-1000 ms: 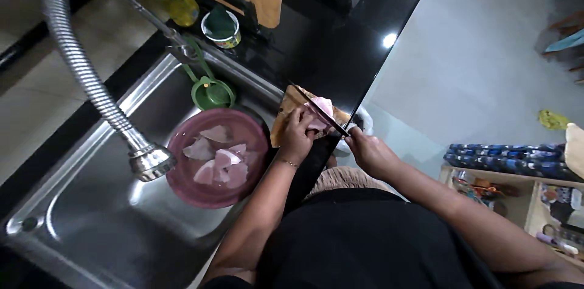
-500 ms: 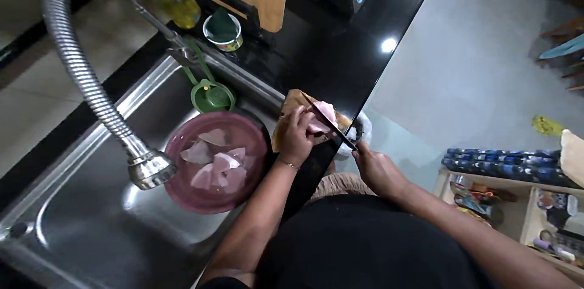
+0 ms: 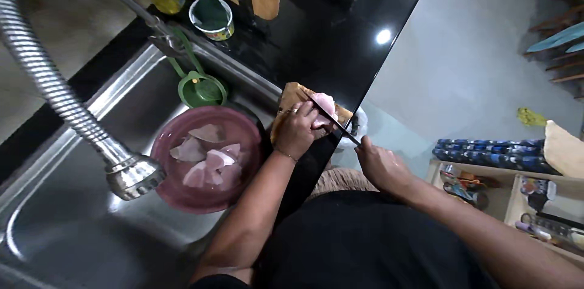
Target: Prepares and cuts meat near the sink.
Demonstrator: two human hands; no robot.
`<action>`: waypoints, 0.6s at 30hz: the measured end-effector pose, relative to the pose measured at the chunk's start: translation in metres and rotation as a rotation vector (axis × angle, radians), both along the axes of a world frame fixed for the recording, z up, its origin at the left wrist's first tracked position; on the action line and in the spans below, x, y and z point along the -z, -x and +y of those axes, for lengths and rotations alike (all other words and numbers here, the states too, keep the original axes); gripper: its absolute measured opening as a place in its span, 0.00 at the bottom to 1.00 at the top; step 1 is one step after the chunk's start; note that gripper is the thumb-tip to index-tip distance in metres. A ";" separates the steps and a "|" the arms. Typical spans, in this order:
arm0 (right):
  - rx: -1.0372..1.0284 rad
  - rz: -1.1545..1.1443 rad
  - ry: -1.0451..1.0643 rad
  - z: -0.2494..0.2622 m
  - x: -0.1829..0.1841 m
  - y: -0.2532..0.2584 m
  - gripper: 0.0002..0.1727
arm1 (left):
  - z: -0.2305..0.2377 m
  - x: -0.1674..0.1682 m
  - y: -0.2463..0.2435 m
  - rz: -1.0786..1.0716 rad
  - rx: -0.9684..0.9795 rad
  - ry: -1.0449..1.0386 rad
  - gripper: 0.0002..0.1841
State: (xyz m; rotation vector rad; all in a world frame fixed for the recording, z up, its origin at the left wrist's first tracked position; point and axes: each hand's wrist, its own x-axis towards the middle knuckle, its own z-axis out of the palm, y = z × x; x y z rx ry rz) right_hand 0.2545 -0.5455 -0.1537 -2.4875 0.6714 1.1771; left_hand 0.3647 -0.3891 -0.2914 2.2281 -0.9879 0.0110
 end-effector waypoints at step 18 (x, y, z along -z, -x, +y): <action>-0.020 -0.046 -0.035 -0.013 0.022 0.007 0.21 | -0.001 0.006 0.010 -0.088 -0.042 -0.024 0.15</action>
